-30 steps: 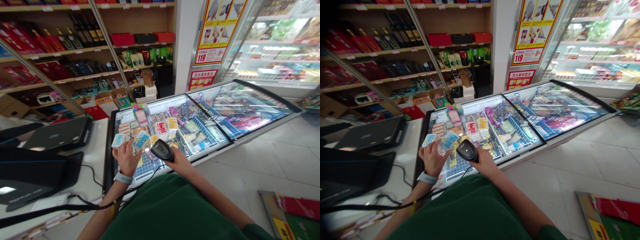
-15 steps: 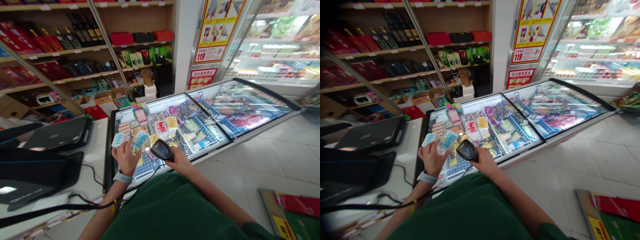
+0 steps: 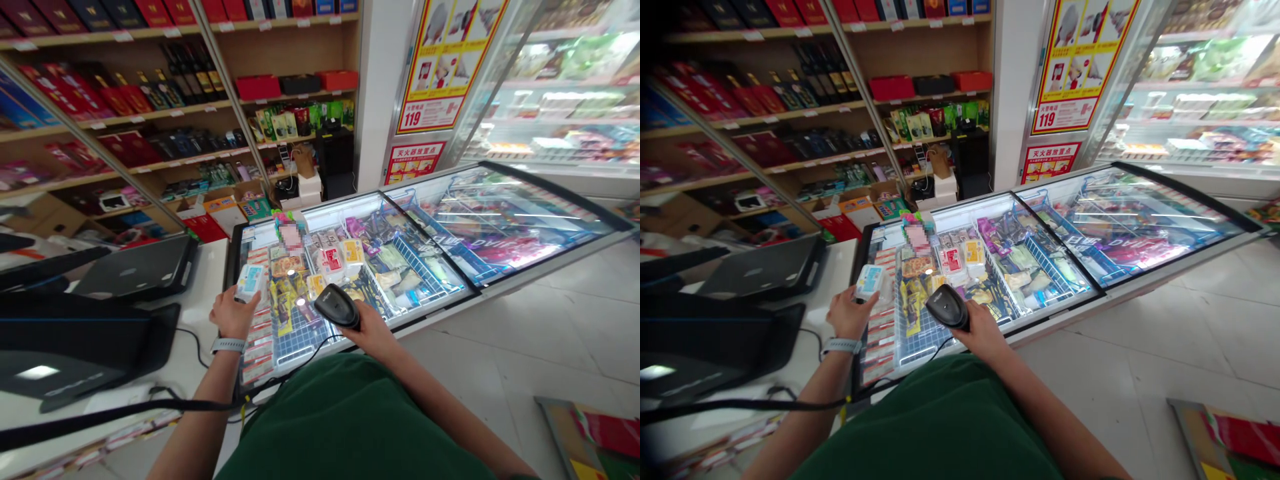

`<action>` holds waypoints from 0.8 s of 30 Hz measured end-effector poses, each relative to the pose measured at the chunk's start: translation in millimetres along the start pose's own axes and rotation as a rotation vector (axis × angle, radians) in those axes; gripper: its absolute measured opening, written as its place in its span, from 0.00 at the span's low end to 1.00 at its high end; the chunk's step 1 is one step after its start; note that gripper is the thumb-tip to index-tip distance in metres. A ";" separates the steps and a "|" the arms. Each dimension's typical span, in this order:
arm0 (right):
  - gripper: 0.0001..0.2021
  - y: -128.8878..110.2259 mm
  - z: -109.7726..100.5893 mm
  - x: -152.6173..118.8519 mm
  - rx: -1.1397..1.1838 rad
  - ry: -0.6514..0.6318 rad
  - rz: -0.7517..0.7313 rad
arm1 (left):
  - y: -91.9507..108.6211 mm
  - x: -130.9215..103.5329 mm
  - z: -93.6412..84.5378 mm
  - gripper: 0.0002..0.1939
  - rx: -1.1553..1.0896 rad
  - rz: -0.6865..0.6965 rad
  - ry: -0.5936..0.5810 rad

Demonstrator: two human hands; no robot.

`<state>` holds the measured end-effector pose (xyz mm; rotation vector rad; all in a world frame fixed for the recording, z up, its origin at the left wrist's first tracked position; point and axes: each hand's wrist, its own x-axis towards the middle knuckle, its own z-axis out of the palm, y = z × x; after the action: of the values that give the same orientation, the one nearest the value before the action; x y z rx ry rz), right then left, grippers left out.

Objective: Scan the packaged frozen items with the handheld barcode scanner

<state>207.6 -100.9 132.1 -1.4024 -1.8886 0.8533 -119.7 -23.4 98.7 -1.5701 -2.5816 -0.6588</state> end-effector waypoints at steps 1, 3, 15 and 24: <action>0.12 -0.1 -0.5 0.4 0.006 -0.002 0.004 | -5.3 7.8 1.5 0.32 0.032 -0.041 -0.016; 0.12 -0.6 -1.5 1.5 0.020 0.000 0.008 | -13.8 20.6 4.9 0.33 0.072 -0.094 -0.041; 0.10 -3.8 -3.4 4.8 -0.008 0.023 0.027 | -29.2 43.7 29.3 0.35 0.110 -0.168 -0.147; 0.12 6.3 -1.8 3.5 0.008 0.053 0.052 | 2.8 12.1 20.1 0.38 0.086 0.093 0.101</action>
<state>211.8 -95.9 128.4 -1.4613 -1.8139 0.8396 -119.7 -4.4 84.5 -1.5764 -2.4148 -0.5951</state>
